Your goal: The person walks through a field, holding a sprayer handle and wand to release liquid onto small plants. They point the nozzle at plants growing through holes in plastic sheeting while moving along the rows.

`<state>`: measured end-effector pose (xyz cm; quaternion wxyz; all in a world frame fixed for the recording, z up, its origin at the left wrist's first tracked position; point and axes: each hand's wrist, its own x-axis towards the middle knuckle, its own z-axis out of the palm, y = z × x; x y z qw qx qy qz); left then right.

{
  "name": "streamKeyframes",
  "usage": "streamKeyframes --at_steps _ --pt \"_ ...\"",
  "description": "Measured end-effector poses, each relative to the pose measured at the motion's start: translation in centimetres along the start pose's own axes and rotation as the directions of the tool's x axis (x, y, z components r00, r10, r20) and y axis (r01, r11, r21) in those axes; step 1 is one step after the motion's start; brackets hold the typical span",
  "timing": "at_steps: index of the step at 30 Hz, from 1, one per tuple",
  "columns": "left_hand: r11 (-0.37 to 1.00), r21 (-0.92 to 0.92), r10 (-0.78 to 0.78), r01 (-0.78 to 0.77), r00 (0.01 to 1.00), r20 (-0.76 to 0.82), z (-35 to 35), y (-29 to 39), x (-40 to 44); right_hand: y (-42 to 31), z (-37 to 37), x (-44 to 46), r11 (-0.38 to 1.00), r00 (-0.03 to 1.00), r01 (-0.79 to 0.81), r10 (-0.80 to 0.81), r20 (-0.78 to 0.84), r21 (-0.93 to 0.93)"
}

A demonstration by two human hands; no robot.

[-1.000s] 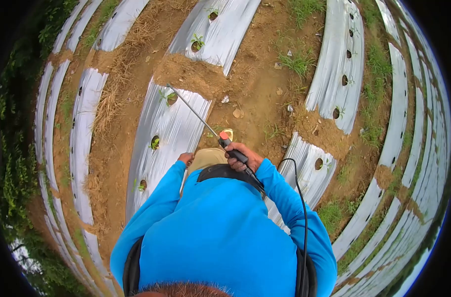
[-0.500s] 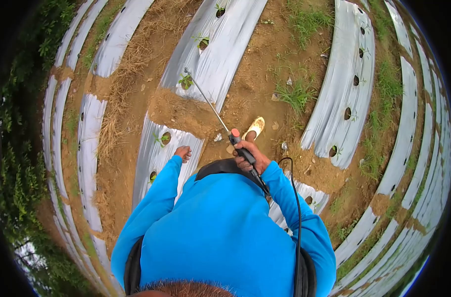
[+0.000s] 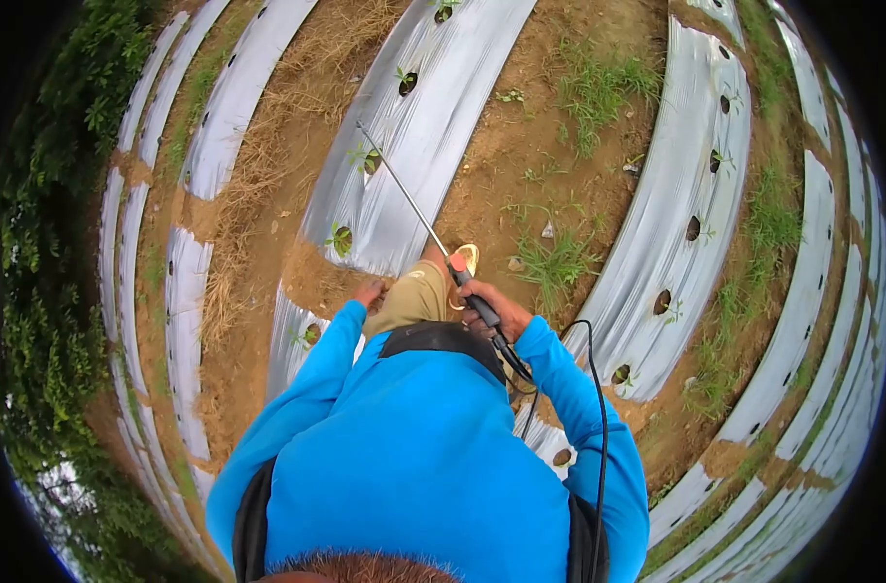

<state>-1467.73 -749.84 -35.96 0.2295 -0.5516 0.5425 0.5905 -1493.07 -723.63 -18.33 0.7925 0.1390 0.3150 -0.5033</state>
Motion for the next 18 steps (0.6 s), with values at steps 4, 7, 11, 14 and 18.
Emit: streamKeyframes --at_steps 4,7,11,14,18 --pt "0.997 -0.051 0.052 -0.051 0.998 0.025 2.2 7.3 5.6 -9.6 -2.9 -1.4 0.998 0.991 -0.068 0.065 0.116 0.017" --pt "1.0 0.019 -0.025 0.025 0.999 0.041 4.4 11.7 10.4 -14.9 -4.6 -1.8 0.998 0.997 -0.056 0.055 0.051 0.007" --pt "0.986 0.16 -0.062 0.055 0.997 0.042 6.4 17.7 16.5 -22.9 -4.4 -3.4 0.999 0.999 -0.005 0.007 -0.047 0.05" --pt "0.995 0.101 -0.016 0.006 0.995 0.099 8.1 27.0 17.1 -29.3 -3.7 -5.9 0.999 0.992 -0.001 0.006 -0.126 0.043" --pt "0.993 -0.024 0.12 -0.118 0.984 0.131 9.6 41.8 15.9 -37.6 -6.4 -8.3 0.999 0.994 0.015 -0.012 -0.106 0.03"
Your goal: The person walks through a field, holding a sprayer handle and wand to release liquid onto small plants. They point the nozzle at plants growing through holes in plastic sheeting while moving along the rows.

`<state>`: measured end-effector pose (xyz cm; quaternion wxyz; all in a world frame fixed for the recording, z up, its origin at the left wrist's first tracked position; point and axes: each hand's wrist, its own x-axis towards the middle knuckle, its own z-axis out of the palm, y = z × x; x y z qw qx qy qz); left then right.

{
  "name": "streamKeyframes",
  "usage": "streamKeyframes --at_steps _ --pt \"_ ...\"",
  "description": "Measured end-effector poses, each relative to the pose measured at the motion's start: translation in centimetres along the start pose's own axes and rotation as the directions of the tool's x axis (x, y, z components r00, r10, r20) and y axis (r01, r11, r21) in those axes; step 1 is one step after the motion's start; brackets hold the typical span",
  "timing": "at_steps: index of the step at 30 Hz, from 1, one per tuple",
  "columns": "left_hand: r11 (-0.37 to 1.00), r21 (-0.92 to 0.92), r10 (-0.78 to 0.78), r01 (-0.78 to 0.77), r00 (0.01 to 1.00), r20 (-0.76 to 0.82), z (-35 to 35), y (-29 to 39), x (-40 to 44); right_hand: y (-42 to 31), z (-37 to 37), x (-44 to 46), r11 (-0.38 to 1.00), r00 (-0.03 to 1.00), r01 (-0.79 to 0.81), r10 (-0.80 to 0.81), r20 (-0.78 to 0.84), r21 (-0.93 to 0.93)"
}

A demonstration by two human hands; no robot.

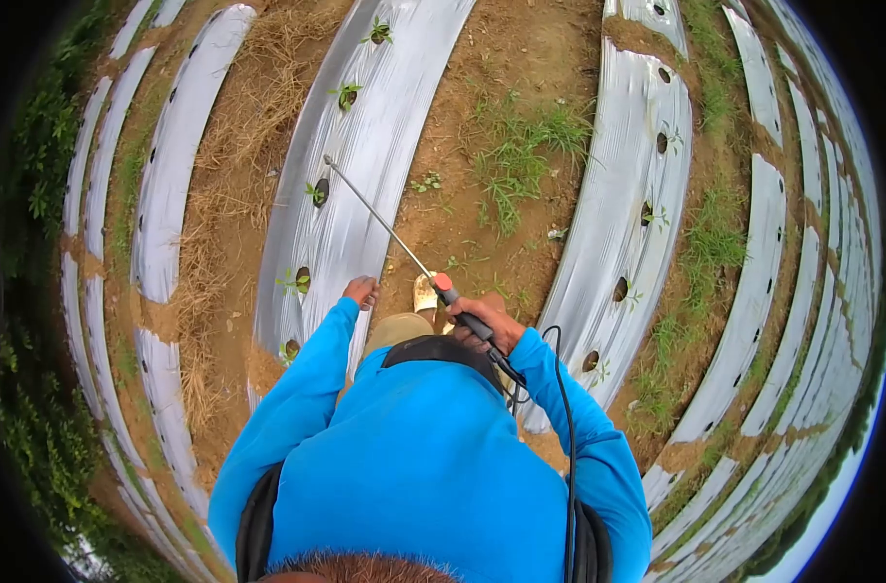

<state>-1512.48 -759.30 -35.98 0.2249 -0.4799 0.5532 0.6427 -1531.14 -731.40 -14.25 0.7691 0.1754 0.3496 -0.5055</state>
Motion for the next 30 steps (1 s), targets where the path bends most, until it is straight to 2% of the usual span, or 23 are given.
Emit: streamKeyframes --at_steps 3,5,6,8,10,11,12,14,16,17,18,20,21,22,23,24,25,28,29,30 --pt "0.997 0.071 -0.012 0.014 1.0 -0.024 0.8 7.5 2.9 -6.4 -1.9 -0.6 0.999 0.998 -0.022 0.019 0.061 0.047" --pt "0.992 0.127 -0.001 0.006 0.999 -0.037 1.4 11.5 5.1 -11.2 -2.7 -0.9 0.997 0.998 0.062 -0.062 -0.021 0.038" --pt "0.992 0.12 -0.025 0.033 0.997 -0.071 1.6 12.9 6.3 -13.8 -3.7 -0.8 0.998 0.998 0.061 -0.06 -0.009 0.035" --pt "0.991 0.108 -0.062 0.077 0.989 -0.137 2.6 14.4 7.3 -18.4 -5.7 -0.5 0.991 0.986 0.095 -0.107 0.13 0.091" --pt "0.974 0.104 -0.172 0.199 0.959 -0.227 3.8 17.8 9.4 -24.9 -7.9 -0.9 0.995 0.97 0.1 -0.1 0.222 0.009" --pt "0.983 0.017 -0.171 0.181 0.952 -0.253 4.6 18.4 9.5 -27.1 -9.0 -1.3 0.997 0.976 0.081 -0.077 0.202 -0.01" --pt "0.977 0.015 -0.201 0.213 0.942 -0.267 5.9 18.2 8.3 -27.9 -9.7 -2.1 0.998 0.983 0.053 -0.049 0.178 -0.018" --pt "0.965 0.009 -0.254 0.262 0.943 -0.214 8.6 21.9 8.9 -31.7 -11.6 -4.1 0.998 0.979 0.054 -0.046 0.198 -0.036" --pt "0.94 0.331 -0.032 0.084 0.987 -0.159 10.0 22.9 10.8 -34.8 -13.4 -5.7 0.997 0.985 0.039 -0.027 0.169 -0.069" --pt "0.69 0.693 0.317 -0.211 0.948 -0.027 9.3 20.8 14.7 -36.3 -14.4 -5.9 0.994 0.988 0.046 -0.031 0.151 -0.096" --pt "0.69 0.693 0.317 -0.21 0.948 -0.028 9.7 22.7 15.3 -37.8 -14.3 -6.8 0.994 0.988 0.046 -0.031 0.152 -0.096" --pt "0.709 0.654 0.352 -0.263 0.936 -0.005 11.0 26.8 16.5 -41.4 -13.9 -8.3 0.898 0.964 0.256 -0.264 0.027 -0.359" --pt "0.625 0.705 0.46 -0.335 0.888 0.013 11.0 28.0 18.1 -43.0 -15.2 -7.1 0.858 0.967 0.228 -0.255 0.002 -0.46" --pt "0.636 0.7 0.451 -0.325 0.893 0.005 11.9 30.9 17.9 -44.7 -15.6 -6.8 0.861 0.971 0.214 -0.24 0.002 -0.462" --pt "0.861 0.485 0.232 -0.153 0.967 -0.108 13.2 35.5 16.5 -46.5 -15.7 -6.4 0.86 0.961 0.232 -0.276 -0.033 -0.454" --pt "0.974 0.221 -0.015 0.048 0.989 -0.15 14.3 39.6 16.0 -48.4 -15.9 -6.0 0.857 0.946 0.253 -0.317 -0.071 -0.448" --pt "0.979 0.19 -0.045 0.071 0.99 -0.137 14.6 41.5 17.4 -50.6 -16.5 -5.8 0.859 0.946 0.248 -0.314 -0.078 -0.448" --pt "0.98 0.169 -0.091 0.105 0.992 -0.088 14.7 44.8 24.1 -58.2 -18.2 -5.3 0.986 0.994 0.066 -0.051 0.098 -0.156" --pt "0.963 0.267 -0.009 0.018 0.999 -0.036 13.8 43.0 29.3 -60.6 -18.7 -5.3 0.986 0.995 0.069 -0.058 0.08 -0.153" --pt "0.967 0.254 0.005 0.0 1.0 -0.019 13.4 43.3 34.5 -63.6 -19.2 -5.4 0.993 0.994 0.0 0.013 0.11 -0.119"
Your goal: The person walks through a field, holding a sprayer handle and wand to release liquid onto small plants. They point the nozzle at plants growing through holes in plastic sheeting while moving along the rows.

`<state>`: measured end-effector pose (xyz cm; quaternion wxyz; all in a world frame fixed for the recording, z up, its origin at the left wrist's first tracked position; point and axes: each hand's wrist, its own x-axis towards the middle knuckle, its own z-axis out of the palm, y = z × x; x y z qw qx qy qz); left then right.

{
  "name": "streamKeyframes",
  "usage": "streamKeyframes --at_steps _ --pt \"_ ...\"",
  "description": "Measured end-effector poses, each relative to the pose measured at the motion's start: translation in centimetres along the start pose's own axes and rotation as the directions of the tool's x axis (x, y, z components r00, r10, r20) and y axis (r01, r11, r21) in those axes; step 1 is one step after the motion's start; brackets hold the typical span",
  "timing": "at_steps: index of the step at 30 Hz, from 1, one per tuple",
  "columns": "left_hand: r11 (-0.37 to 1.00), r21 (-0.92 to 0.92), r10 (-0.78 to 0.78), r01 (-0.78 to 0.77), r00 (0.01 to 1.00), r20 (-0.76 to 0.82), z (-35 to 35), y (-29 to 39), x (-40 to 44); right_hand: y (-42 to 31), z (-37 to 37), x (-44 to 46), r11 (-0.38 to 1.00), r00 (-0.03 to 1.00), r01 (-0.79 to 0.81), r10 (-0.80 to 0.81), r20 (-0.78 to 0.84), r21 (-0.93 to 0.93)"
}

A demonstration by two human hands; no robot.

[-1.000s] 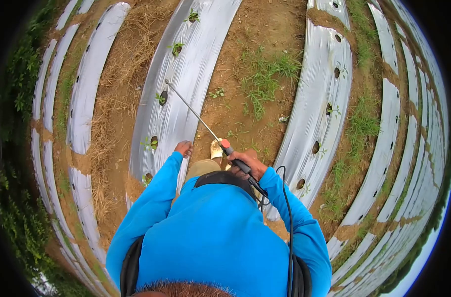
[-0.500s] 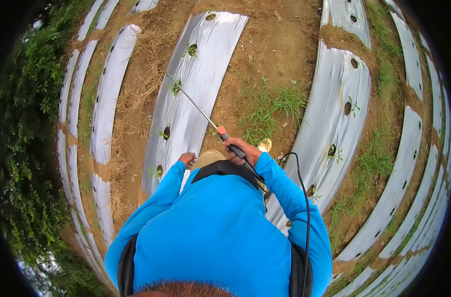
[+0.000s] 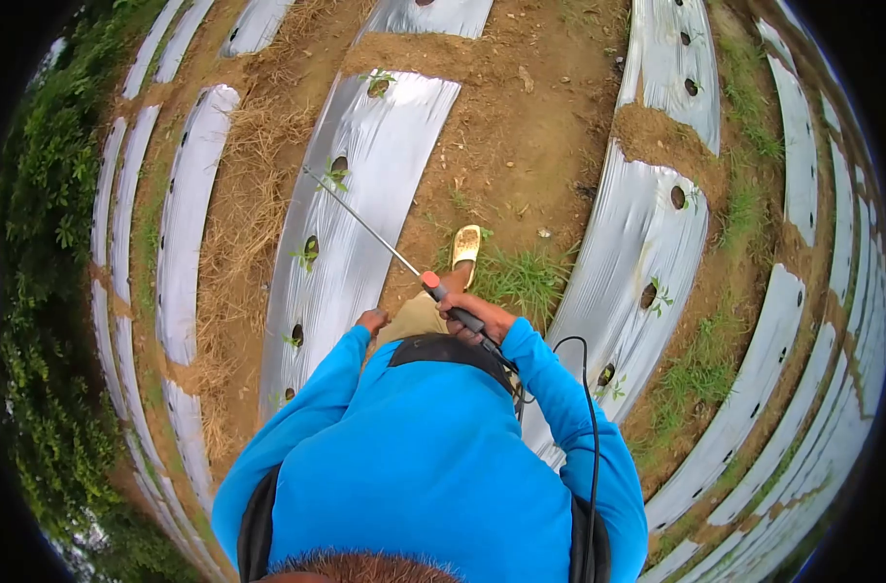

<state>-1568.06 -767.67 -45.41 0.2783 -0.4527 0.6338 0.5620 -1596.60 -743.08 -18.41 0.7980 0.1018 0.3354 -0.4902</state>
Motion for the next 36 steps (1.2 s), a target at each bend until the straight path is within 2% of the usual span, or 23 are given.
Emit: streamKeyframes --at_steps 1,2,3,4,6,7,9,13,17,19,23,24,25,26,27,28,29,30,31,32,33,34,36 --pt "0.881 0.361 0.328 -0.305 0.945 -0.003 -0.5 0.0 3.7 -2.4 -0.5 0.0 0.996 0.996 -0.077 0.074 0.047 0.049" --pt "0.565 0.653 0.583 -0.504 0.804 0.116 -0.6 -0.6 4.6 -3.5 -0.6 -0.1 0.993 0.995 -0.1 0.098 0.037 0.068" --pt "0.935 0.313 0.16 -0.166 0.986 0.046 -0.7 3.4 4.7 -5.0 -0.7 -0.2 0.991 0.994 -0.103 0.099 0.045 0.088" --pt "0.934 0.3 0.191 -0.194 0.981 0.04 -1.6 9.8 5.3 -8.8 -1.3 -0.4 0.995 0.996 -0.077 0.074 0.044 0.07" --pt "0.981 -0.128 -0.14 0.145 0.989 0.05 -3.1 19.4 4.2 -13.6 -0.7 -1.5 0.995 0.997 -0.062 0.058 0.051 0.081" --pt "0.981 -0.127 -0.144 0.15 0.988 0.06 -3.8 21.7 5.0 -15.4 -1.0 -1.6 0.991 0.999 -0.043 0.039 0.036 0.125" --pt "0.967 -0.252 0.045 -0.046 0.999 -0.006 -6.2 27.4 8.0 -19.6 -1.4 -2.2 0.991 1.0 0.012 -0.011 -0.008 0.136" --pt "0.944 -0.326 0.033 -0.045 0.999 -0.042 -10.0 38.9 10.8 -27.0 -2.7 -4.0 0.992 0.985 0.095 -0.082 -0.154 0.082" --pt "0.956 -0.278 0.08 -0.093 0.995 -0.059 -11.5 44.5 14.4 -34.8 -5.1 -5.6 0.99 0.963 0.064 -0.095 -0.254 -0.128" --pt "0.971 -0.204 -0.143 0.124 0.987 -0.078 -11.0 46.4 17.1 -39.4 -7.1 -6.1 0.979 0.963 0.083 -0.126 -0.239 -0.185" --pt "0.977 -0.138 -0.173 0.162 0.983 -0.069 -9.6 50.0 19.6 -49.8 -12.8 -5.6 0.992 0.988 0.115 -0.119 -0.101 -0.045" --pt "0.951 -0.123 -0.294 0.285 0.954 -0.066 -9.1 52.1 20.4 -52.5 -14.0 -5.9 0.991 0.987 0.129 -0.133 -0.091 -0.047" --pt "0.949 -0.166 -0.275 0.268 0.961 -0.017 -8.9 53.8 20.5 -55.0 -15.1 -5.7 0.993 0.993 0.117 -0.116 -0.021 0.029" --pt "0.969 -0.02 -0.247 0.247 0.968 -0.032 -8.6 55.8 21.7 -58.0 -16.2 -5.4 0.99 0.993 0.105 -0.11 0.052 0.097" --pt "0.987 0.16 -0.016 0.021 0.999 -0.037 -9.0 56.2 24.4 -60.8 -17.5 -5.3 0.984 0.988 0.101 -0.117 0.103 0.15" --pt "0.926 0.326 0.197 -0.188 0.98 0.005 -9.3 55.6 27.1 -63.1 -18.1 -5.5 0.983 0.987 0.098 -0.116 0.114 0.157" --pt "0.926 0.328 0.195 -0.185 0.981 0.001 -9.9 56.1 29.7 -65.9 -18.7 -5.8 0.979 0.987 0.07 -0.095 0.129 0.189" --pt "0.769 0.497 0.465 -0.401 0.885 -0.006 -10.7 57.4 32.6 -68.7 -19.4 -6.3 0.976 0.988 0.045 -0.076 0.137 0.215" --pt "0.537 0.642 0.691 -0.547 0.722 0.037 -10.8 60.8 33.3 -71.1 -19.6 -7.0 0.974 0.988 0.056 -0.086 0.129 0.219" --pt "0.808 0.402 0.468 -0.43 0.884 0.006 -10.9 64.0 33.9 -72.9 -20.0 -7.6 0.975 0.989 0.048 -0.076 0.123 0.216" --pt "0.982 0.059 0.183 -0.181 0.983 -0.029 -10.9 69.1 33.0 -74.6 -20.5 -8.0 0.975 0.99 0.072 -0.095 0.1 0.21" --pt "0.972 -0.22 -0.093 0.078 0.994 -0.058 -10.8 75.2 31.4 -76.3 -21.2 -8.3 0.975 0.991 0.094 -0.112 0.077 0.202" --pt "0.977 -0.197 -0.091 0.08 0.995 -0.047 -11.3 79.7 34.4 -79.5 -22.8 -9.2 0.982 0.994 0.066 -0.08 0.075 0.18"
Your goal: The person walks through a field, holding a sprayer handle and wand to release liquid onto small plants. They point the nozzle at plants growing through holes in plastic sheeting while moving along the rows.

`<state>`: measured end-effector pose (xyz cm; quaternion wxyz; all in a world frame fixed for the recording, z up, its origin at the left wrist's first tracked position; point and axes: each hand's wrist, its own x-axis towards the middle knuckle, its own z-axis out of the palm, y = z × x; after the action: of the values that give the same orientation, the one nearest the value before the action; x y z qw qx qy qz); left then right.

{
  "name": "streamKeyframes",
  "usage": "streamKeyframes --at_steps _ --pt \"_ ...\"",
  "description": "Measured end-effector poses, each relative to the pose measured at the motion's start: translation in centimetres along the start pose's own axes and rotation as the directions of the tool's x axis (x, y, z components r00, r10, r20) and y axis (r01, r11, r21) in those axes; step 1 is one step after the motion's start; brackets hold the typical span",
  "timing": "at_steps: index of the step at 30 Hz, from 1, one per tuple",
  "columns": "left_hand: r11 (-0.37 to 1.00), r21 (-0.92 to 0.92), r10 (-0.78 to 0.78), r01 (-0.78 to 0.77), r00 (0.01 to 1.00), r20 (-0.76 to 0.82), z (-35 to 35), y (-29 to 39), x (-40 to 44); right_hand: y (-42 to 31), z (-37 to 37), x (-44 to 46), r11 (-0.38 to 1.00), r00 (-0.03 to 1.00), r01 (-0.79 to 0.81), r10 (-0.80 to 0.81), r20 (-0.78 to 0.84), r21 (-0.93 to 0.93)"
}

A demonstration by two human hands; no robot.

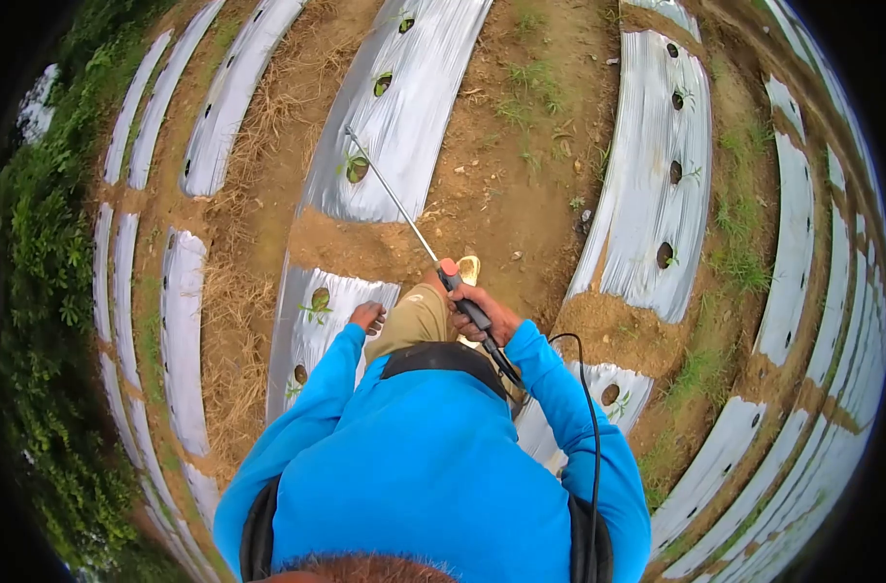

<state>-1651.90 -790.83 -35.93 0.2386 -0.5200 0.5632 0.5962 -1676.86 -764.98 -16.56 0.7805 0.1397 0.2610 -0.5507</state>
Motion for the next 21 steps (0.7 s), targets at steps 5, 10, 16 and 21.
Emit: streamKeyframes --at_steps 5,10,16,21 --pt "0.997 -0.017 0.078 -0.077 0.99 0.116 3.2 7.4 8.6 -9.3 -1.9 -1.6 0.959 0.979 -0.041 -0.017 -0.204 -0.279" --pt "0.952 -0.017 0.301 -0.305 0.93 0.211 6.7 12.9 20.6 -21.4 -2.6 -2.0 0.851 0.96 -0.157 0.013 -0.28 -0.501" --pt "0.995 -0.063 0.087 -0.079 0.988 0.127 8.4 37.2 18.1 -35.7 0.3 -2.8 0.934 0.947 -0.038 -0.08 -0.311 -0.356" --pt "0.968 -0.15 0.22 -0.203 0.97 0.105 7.8 49.0 21.7 -46.2 0.8 -3.2 0.94 0.934 0.017 -0.138 -0.331 -0.342"
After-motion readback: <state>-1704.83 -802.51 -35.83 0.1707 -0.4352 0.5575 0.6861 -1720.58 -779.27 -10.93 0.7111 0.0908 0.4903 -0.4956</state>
